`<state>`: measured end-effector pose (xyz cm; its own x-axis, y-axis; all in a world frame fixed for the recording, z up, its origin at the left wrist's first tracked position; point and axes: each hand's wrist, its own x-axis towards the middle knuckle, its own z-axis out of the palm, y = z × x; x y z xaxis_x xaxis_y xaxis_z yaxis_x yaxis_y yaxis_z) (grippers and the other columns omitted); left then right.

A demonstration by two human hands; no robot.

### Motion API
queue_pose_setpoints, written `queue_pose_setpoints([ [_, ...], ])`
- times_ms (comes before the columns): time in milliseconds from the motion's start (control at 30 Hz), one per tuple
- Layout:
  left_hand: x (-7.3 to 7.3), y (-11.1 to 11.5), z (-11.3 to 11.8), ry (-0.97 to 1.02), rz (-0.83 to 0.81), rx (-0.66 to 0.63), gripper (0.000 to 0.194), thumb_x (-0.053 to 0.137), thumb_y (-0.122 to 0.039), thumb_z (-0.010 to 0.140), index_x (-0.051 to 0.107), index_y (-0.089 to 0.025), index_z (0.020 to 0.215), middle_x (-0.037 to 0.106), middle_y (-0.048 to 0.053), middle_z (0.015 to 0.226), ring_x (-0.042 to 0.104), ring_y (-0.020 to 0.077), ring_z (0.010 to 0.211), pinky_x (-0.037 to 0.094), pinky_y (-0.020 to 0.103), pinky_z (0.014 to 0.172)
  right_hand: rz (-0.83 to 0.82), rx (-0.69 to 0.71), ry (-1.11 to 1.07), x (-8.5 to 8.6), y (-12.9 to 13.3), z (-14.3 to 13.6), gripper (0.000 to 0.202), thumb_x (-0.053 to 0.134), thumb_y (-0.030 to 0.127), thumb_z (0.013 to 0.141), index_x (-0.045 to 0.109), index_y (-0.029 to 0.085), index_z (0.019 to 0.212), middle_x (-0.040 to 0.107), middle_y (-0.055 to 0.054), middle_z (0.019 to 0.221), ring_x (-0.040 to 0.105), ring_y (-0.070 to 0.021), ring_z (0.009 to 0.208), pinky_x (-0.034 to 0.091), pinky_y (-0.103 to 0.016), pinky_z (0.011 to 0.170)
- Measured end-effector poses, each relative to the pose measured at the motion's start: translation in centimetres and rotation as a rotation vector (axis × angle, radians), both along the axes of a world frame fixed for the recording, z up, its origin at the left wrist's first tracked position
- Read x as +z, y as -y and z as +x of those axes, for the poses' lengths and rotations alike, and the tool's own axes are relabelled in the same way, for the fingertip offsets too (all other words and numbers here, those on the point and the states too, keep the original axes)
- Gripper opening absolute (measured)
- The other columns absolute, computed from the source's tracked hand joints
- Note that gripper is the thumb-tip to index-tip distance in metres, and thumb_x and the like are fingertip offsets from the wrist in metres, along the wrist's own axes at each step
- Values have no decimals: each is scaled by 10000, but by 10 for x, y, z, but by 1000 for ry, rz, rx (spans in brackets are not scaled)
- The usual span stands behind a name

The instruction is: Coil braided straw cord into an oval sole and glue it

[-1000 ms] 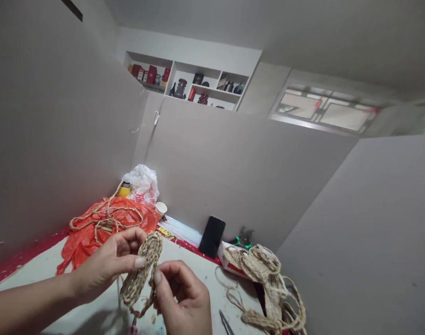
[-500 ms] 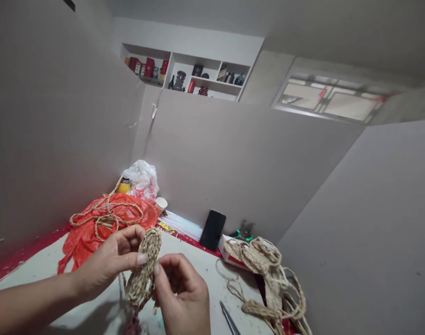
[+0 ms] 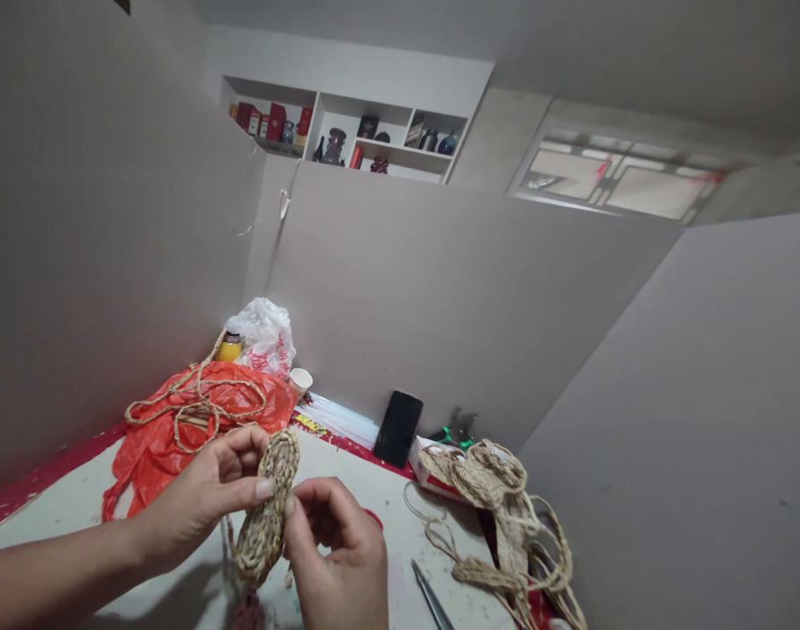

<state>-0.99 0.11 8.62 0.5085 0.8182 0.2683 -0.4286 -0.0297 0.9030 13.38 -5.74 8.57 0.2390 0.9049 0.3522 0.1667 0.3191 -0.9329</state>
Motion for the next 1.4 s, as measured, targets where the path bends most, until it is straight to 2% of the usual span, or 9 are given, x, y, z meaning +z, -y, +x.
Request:
queue_pose_setpoints([
  [167, 0, -1, 1, 4, -19, -16, 230, 739, -223, 724, 569, -164, 866, 616, 1, 812, 552, 119, 760, 426, 250, 703, 46, -9, -45, -5, -3, 1, 167, 689, 366, 758, 638, 207, 757, 575, 31, 591, 459, -96, 484, 372, -200, 445],
  [467, -2, 0, 3, 1, -24, 3, 226, 753, -231, 706, 594, -156, 848, 629, 6, 811, 565, 133, 790, 432, 262, 742, 144, -94, 130, -19, -5, 4, 147, 656, 354, 794, 667, 209, 766, 648, -9, 655, 547, -128, 524, 453, -227, 520],
  [767, -5, -4, 5, -25, -50, 13, 203, 748, -234, 703, 605, -164, 829, 625, 2, 788, 568, 143, 757, 436, 262, 703, 12, -10, -4, -3, -3, 2, 213, 688, 397, 770, 658, 188, 742, 605, 5, 589, 515, -122, 512, 425, -215, 463],
  [1100, -9, -7, 7, -44, -88, 46, 228, 774, -248, 679, 612, -160, 814, 626, -4, 757, 574, 137, 717, 443, 264, 692, -82, 46, -2, -12, -14, 11, 287, 675, 444, 776, 633, 162, 748, 561, 24, 551, 508, -105, 482, 410, -201, 437],
  [1267, -9, -10, 7, 0, -145, -40, 248, 761, -265, 694, 611, -154, 857, 661, 31, 791, 614, 162, 737, 445, 273, 680, -66, 73, -12, -7, -13, 14, 295, 667, 455, 791, 654, 161, 783, 607, 3, 596, 536, -108, 478, 439, -209, 439],
  [1400, -8, -13, 6, 44, -180, -45, 246, 763, -228, 691, 619, -140, 870, 661, 33, 792, 609, 143, 739, 449, 258, 690, -19, 54, -14, -7, -14, 19, 272, 647, 449, 819, 640, 176, 827, 649, -17, 668, 539, -102, 486, 444, -202, 433],
])
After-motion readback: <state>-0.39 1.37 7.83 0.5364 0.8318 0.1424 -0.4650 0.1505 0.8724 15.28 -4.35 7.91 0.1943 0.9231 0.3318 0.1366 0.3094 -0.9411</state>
